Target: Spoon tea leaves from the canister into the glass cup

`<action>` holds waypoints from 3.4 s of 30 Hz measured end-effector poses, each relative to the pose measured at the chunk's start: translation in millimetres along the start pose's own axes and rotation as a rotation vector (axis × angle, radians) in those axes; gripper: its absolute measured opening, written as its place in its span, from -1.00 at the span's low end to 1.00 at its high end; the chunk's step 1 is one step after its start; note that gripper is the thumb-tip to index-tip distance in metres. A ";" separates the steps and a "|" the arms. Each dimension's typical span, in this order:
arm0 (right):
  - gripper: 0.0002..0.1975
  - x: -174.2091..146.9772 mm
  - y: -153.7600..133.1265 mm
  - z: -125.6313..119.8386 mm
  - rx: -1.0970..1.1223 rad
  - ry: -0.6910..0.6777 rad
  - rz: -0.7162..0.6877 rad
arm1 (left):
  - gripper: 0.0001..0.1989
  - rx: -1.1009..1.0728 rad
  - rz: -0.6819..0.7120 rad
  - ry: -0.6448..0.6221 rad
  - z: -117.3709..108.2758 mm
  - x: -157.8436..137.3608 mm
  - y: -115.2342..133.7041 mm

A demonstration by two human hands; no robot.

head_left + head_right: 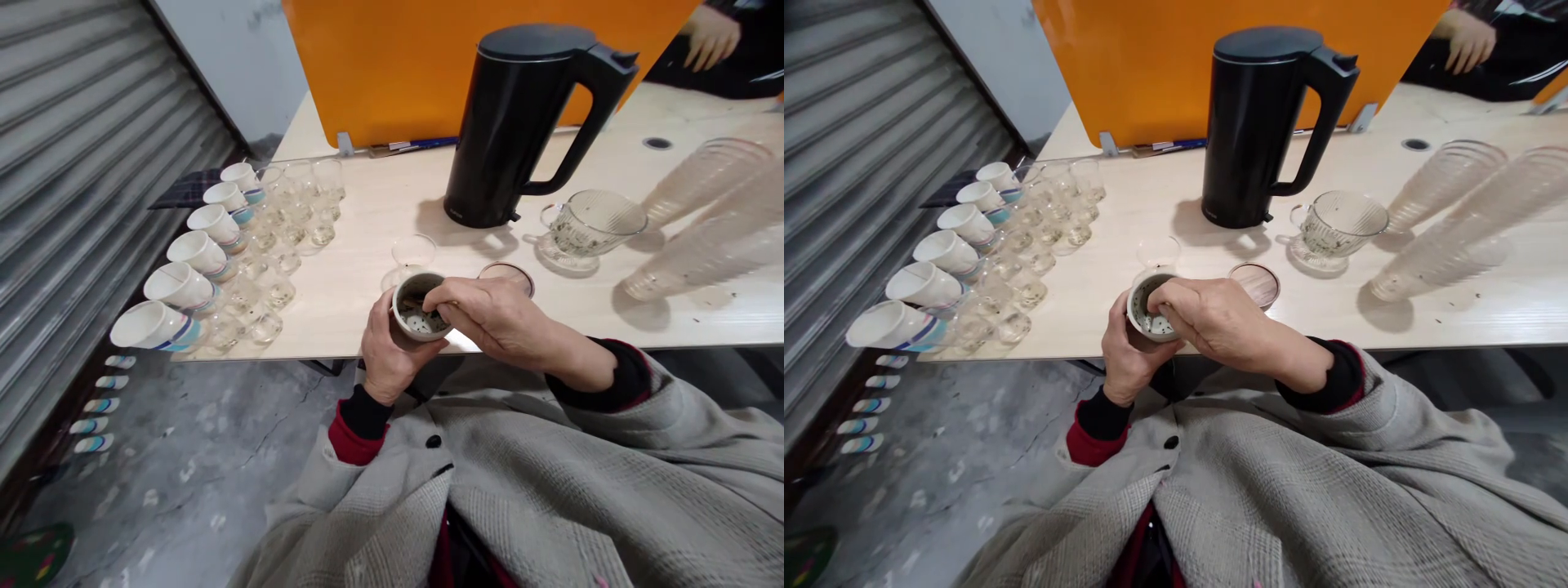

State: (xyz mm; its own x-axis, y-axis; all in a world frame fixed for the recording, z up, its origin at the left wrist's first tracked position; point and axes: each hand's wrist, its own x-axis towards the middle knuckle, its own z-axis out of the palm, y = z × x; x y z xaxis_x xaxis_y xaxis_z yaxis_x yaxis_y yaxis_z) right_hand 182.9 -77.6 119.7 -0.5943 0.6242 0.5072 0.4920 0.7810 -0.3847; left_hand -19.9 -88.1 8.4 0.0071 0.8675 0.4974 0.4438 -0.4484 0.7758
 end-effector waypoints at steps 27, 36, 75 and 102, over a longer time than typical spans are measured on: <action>-0.79 11.5 11.9 -4.9 0.988 0.331 0.768 | 0.04 0.028 0.008 0.030 4.3 1.8 -2.0; -0.82 8.1 29.9 -16.7 1.055 0.580 0.848 | 0.03 0.027 0.021 0.039 4.8 1.5 -2.2; -0.79 -6.6 30.3 -22.6 0.748 0.903 0.520 | 0.01 0.048 0.009 0.030 4.9 2.5 -5.1; -0.64 -123.6 85.7 -36.4 0.225 1.136 0.692 | 0.01 0.069 0.042 0.041 4.4 -1.2 -5.5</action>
State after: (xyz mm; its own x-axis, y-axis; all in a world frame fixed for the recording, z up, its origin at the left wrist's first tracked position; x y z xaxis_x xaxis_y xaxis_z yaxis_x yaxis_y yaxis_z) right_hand 321.7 -88.6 52.2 0.6365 0.6116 0.4699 0.2946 0.3702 -0.8810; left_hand -18.5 -85.8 1.9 -0.0094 0.8381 0.5454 0.5045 -0.4669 0.7263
